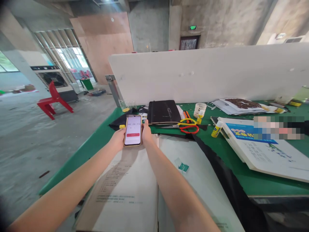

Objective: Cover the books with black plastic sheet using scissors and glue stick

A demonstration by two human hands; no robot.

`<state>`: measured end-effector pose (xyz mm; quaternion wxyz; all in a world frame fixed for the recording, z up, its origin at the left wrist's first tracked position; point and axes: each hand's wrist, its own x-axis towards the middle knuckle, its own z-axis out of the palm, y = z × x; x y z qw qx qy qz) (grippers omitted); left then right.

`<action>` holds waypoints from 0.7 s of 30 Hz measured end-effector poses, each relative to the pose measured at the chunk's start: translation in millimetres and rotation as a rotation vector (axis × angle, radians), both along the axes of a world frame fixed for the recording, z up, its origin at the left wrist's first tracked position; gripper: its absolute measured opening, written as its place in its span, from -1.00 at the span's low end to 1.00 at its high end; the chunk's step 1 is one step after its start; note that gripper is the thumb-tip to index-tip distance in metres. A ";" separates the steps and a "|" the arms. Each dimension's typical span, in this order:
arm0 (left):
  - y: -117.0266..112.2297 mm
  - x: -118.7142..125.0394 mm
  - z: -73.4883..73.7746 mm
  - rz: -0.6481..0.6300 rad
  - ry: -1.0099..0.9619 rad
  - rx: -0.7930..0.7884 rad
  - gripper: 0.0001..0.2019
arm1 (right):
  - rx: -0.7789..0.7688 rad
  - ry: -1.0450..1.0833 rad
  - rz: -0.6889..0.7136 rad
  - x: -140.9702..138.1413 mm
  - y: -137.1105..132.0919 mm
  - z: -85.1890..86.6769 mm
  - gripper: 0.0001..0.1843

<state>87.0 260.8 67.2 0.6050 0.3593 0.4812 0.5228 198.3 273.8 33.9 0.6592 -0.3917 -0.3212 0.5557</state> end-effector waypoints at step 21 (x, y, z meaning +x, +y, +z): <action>-39.3 -151.9 16.0 0.005 0.167 -0.369 -0.70 | 0.091 -0.015 -0.104 -2.8 -14.0 6.1 -0.55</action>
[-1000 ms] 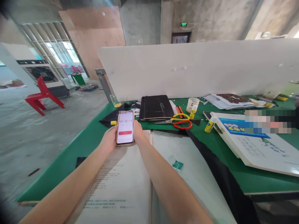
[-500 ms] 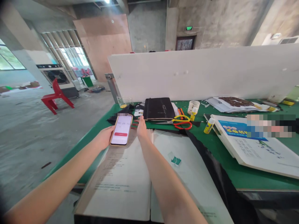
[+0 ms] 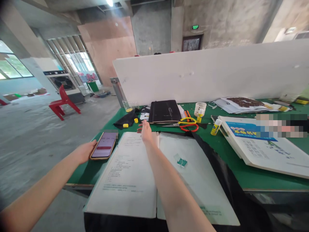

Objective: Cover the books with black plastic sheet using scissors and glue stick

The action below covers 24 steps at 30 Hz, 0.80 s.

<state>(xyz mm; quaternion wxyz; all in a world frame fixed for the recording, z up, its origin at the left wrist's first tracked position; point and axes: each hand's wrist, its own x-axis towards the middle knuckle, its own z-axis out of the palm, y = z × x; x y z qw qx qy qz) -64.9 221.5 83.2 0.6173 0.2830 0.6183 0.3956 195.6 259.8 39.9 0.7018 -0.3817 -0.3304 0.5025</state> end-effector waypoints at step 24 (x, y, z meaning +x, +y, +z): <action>-79.0 152.7 10.3 -0.766 0.671 1.078 -0.82 | -0.012 0.114 0.232 32.9 -35.9 72.0 -0.65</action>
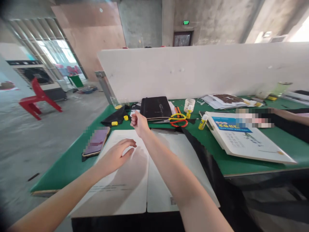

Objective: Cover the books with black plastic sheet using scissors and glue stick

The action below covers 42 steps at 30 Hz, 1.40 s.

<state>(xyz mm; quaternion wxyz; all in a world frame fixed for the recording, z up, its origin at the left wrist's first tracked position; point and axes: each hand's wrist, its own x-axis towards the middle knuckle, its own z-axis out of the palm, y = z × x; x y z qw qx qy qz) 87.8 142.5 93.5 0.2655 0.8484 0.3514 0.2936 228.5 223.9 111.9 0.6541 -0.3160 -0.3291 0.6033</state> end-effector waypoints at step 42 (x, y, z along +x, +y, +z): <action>55.6 155.7 -62.9 -0.163 0.553 0.560 -0.59 | -0.573 -1.080 -0.975 189.4 -335.2 -78.5 -0.57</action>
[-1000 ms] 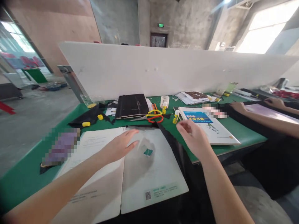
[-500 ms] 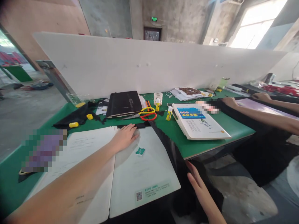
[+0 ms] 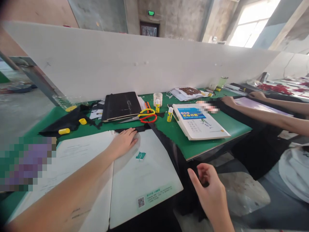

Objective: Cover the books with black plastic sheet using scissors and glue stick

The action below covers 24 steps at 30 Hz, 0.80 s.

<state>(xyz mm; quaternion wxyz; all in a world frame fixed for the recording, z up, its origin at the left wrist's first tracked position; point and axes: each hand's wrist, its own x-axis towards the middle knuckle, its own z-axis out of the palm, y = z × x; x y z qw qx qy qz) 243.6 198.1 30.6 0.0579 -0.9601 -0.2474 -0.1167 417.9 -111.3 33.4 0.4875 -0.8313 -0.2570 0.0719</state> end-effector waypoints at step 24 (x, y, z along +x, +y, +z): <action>4.0 -1.3 -6.3 -0.146 -0.083 0.024 -0.61 | -0.358 -0.641 0.962 -45.1 5.6 30.9 -0.73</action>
